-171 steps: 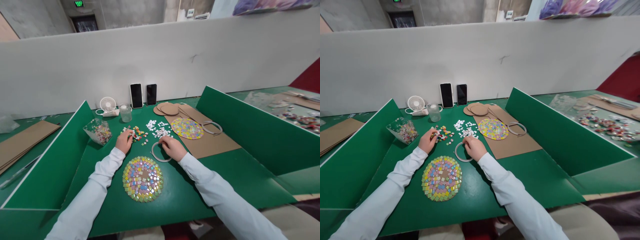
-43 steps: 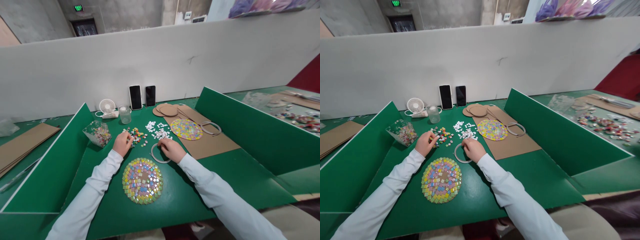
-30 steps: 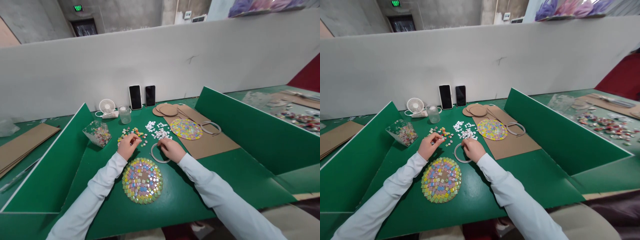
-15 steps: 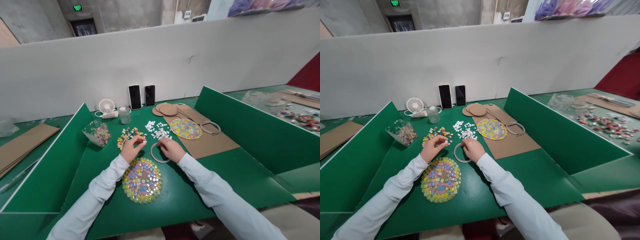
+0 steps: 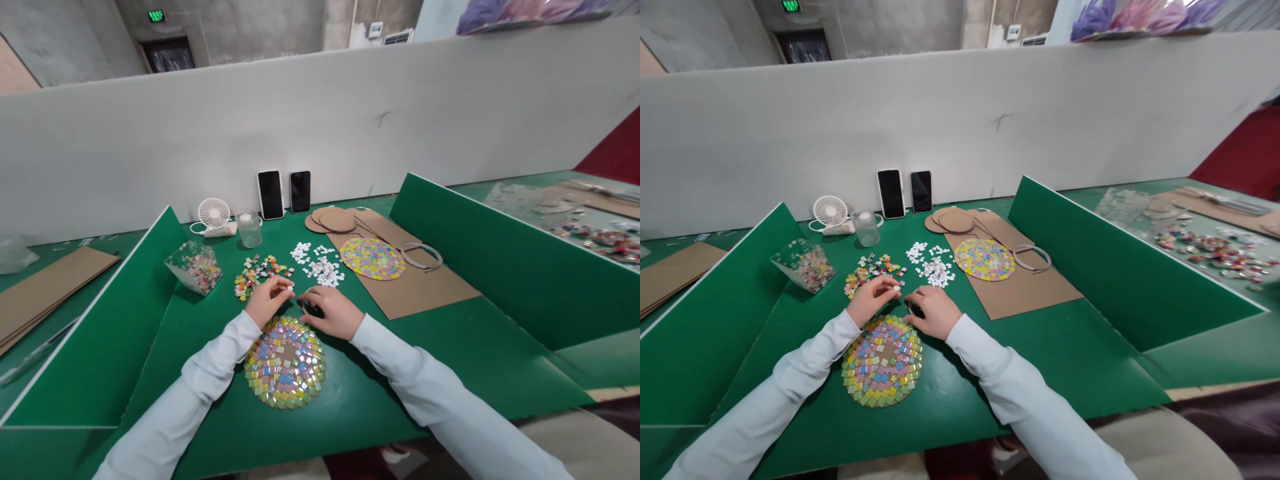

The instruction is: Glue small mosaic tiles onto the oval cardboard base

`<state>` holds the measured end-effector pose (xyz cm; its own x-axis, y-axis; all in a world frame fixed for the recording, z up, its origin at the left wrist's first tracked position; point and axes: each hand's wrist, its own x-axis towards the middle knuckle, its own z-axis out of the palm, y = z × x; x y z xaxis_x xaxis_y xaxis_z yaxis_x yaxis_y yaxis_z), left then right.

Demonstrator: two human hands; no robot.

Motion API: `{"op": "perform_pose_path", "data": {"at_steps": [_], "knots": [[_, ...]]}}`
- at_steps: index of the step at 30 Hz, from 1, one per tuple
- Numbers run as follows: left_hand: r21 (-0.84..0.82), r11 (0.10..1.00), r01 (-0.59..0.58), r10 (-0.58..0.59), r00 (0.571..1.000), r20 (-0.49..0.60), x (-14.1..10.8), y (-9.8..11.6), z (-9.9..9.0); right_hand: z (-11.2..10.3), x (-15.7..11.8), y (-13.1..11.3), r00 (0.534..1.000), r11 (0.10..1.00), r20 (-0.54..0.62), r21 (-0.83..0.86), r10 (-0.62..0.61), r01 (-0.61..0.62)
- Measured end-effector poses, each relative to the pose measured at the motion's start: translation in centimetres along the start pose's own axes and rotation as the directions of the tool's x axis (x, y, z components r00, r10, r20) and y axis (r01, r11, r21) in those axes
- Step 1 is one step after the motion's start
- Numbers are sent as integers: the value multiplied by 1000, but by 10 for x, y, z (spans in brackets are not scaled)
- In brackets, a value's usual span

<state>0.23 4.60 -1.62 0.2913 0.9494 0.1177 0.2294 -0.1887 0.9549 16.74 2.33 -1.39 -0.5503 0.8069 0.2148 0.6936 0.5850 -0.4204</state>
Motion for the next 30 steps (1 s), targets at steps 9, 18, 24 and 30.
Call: {"op": "perform_pose_path", "data": {"at_steps": [9, 18, 24, 30], "knots": [[-71, 992, 107, -104, 994, 45, 2, -4, 0, 1, -3, -8, 999, 994, 49, -107, -23, 28], [-52, 996, 75, -72, 996, 54, 2, -5, 1, 2, -5, -11, 997, 999, -57, 17, 51, -50], [118, 993, 4, -14, 996, 83, 0, -2, 2, 4, -5, -10, 995, 990, -99, 140, -12, 26], [200, 979, -26, 7, 996, 94, -1, 0, 2, 5, -5, -9, 994, 971, -102, 240, 28, -3]]}}
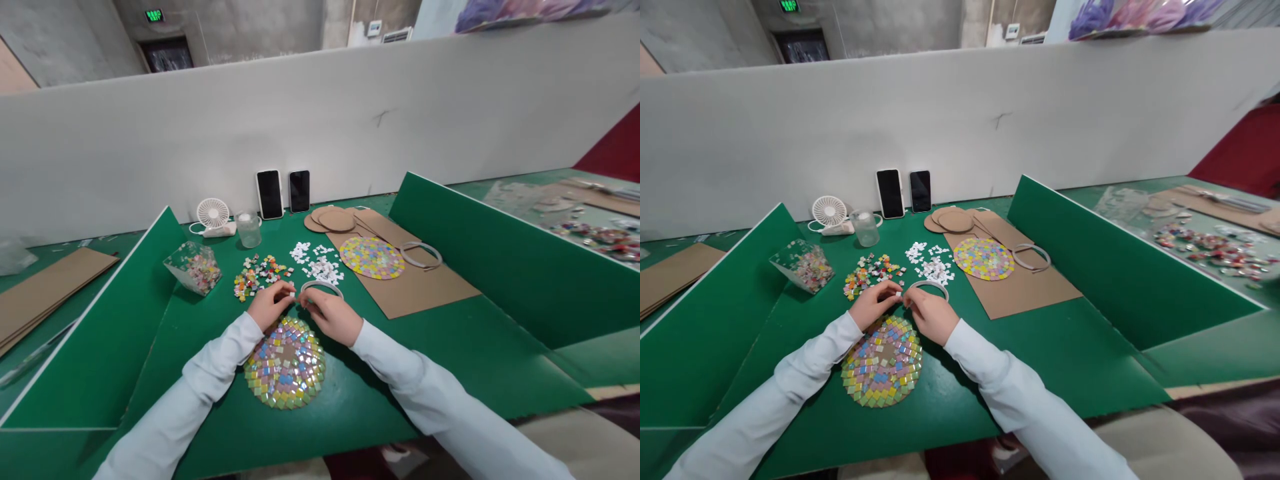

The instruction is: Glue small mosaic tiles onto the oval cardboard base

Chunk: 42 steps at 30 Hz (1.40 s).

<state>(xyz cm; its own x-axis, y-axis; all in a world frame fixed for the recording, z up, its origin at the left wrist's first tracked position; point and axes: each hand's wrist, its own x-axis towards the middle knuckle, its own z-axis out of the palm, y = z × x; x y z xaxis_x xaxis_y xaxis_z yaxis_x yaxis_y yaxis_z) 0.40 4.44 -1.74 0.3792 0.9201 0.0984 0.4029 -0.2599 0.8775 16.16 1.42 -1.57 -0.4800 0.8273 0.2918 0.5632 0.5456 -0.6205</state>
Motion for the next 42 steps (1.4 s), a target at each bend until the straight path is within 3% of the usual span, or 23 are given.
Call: {"op": "perform_pose_path", "data": {"at_steps": [10, 19, 30, 42], "knots": [[110, 992, -55, 47, 996, 78, -5, 10, 0, -5, 3, -2, 997, 969, -62, 247, 44, -27], [114, 987, -110, 99, 990, 103, -8, 16, 2, -3, 4, -1, 990, 875, -72, 479, 118, -69], [230, 949, -214, 182, 971, 155, -11, 21, 2, 3, 3, 5, 986, 882, -56, 457, 159, -117], [324, 914, -245, 192, 963, 187, -14, 26, 2, 0, 3, 2, 988, 917, -38, 380, 147, -121]]}}
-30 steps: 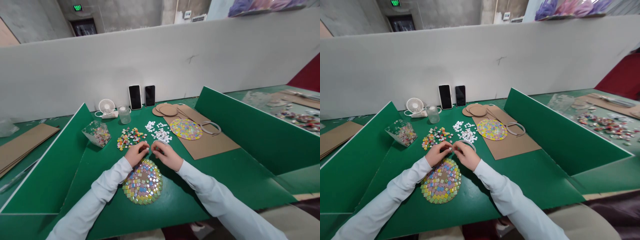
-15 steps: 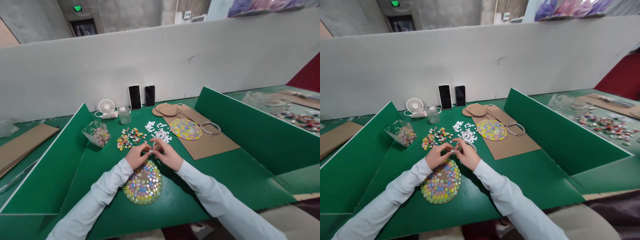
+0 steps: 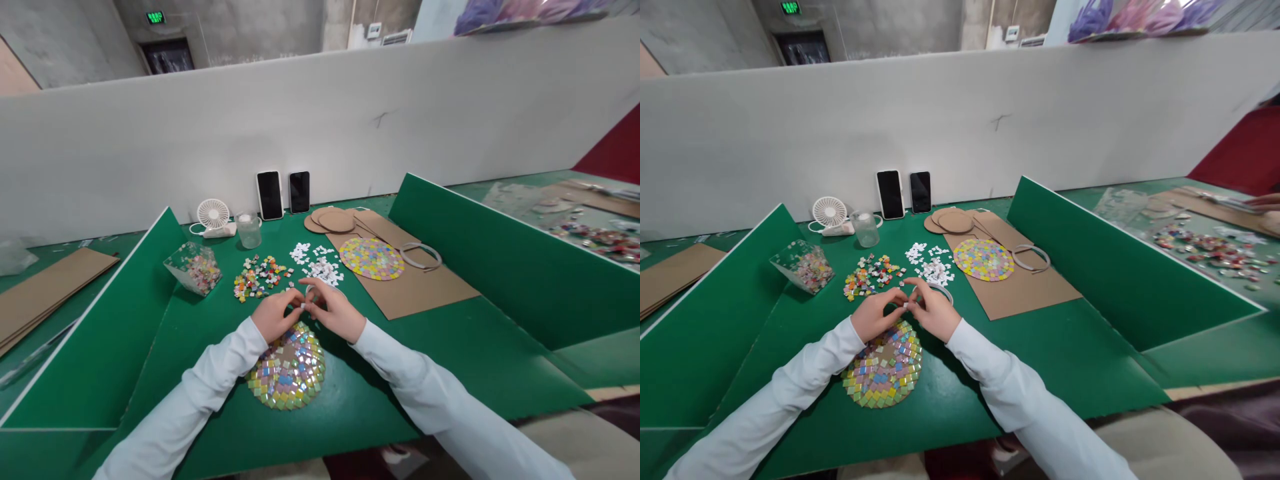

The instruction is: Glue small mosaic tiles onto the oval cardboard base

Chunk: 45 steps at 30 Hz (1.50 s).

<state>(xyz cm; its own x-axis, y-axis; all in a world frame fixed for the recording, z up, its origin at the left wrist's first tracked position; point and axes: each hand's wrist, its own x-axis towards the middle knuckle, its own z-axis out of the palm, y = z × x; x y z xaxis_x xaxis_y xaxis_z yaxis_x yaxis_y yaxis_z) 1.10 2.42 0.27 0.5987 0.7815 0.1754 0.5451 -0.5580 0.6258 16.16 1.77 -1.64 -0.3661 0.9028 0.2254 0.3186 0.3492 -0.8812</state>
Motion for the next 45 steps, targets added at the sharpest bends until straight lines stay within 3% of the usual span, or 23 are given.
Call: {"op": "perform_pose_path", "data": {"at_steps": [5, 9, 17, 28, 35, 45], "knots": [[-50, 999, 14, -13, 1000, 18, 0, 0, -1, 0, -1, -1, 1000, 999, 5, -38, 4, -4], [10, 1000, -10, 10, 1000, 27, 0, 0, 0, 0, -2, -1, 1000, 995, 11, -100, -4, 5], [130, 990, -54, 58, 998, -30, -3, 4, 1, -1, -1, -6, 1000, 967, -3, -254, -16, 14], [119, 992, -38, 51, 994, -102, -4, 4, 1, -3, 0, -2, 990, 921, -58, -376, -129, 98], [79, 997, -16, 23, 997, -78, -2, 0, 3, 0, 0, -1, 990, 898, -17, -424, -139, 119], [165, 986, -9, 19, 998, -63, 0, -3, 4, 1, -3, -4, 989, 876, 38, -459, -144, 145]]}}
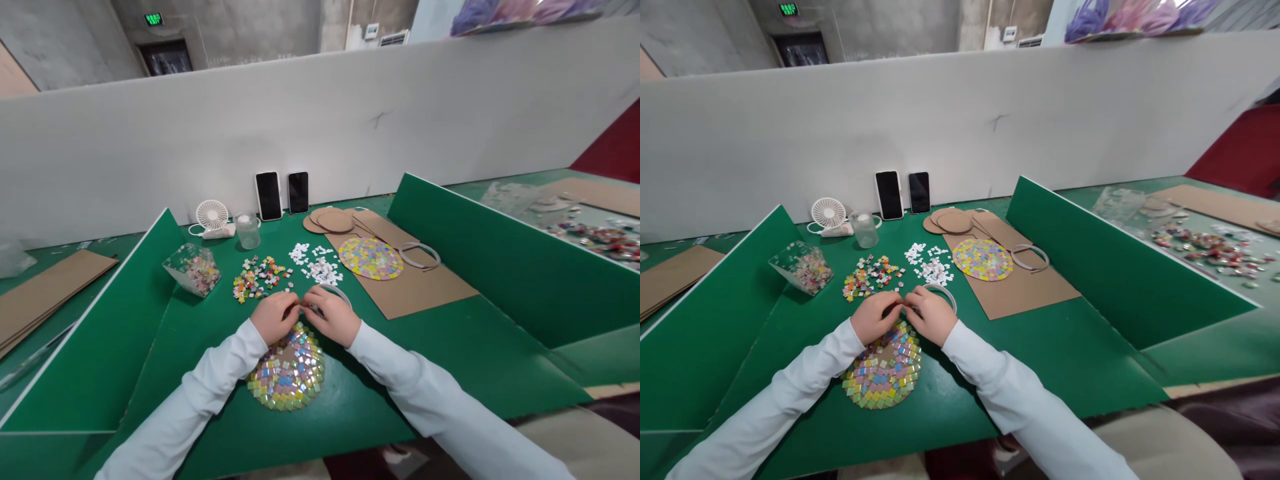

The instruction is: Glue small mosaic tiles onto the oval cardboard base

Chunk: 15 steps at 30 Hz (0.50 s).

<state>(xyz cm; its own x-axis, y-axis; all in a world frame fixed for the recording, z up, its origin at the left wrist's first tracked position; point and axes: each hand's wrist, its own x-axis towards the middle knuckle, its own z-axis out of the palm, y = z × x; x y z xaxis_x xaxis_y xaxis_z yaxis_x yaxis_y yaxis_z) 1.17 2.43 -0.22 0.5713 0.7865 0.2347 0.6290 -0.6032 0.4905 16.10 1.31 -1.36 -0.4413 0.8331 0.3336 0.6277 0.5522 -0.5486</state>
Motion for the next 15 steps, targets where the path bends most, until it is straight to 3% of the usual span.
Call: {"op": "perform_pose_path", "data": {"at_steps": [3, 7, 11, 15], "knots": [[-56, 995, 88, -91, 995, -46, 0, 4, 1, 0, 0, -2, 999, 999, -40, 16, -32, 32], [-358, 906, 223, -260, 964, -57, 2, 10, 2, -1, -1, -6, 992, 998, -104, 5, -66, 67], [-693, 649, 313, -388, 920, 53, 4, 13, 5, -3, -2, -9, 983, 995, -158, -37, -98, 93], [-875, 343, 341, -470, 869, 154, 5, 18, 7, -3, -2, -10, 969, 994, -223, -61, -106, 94]]}}
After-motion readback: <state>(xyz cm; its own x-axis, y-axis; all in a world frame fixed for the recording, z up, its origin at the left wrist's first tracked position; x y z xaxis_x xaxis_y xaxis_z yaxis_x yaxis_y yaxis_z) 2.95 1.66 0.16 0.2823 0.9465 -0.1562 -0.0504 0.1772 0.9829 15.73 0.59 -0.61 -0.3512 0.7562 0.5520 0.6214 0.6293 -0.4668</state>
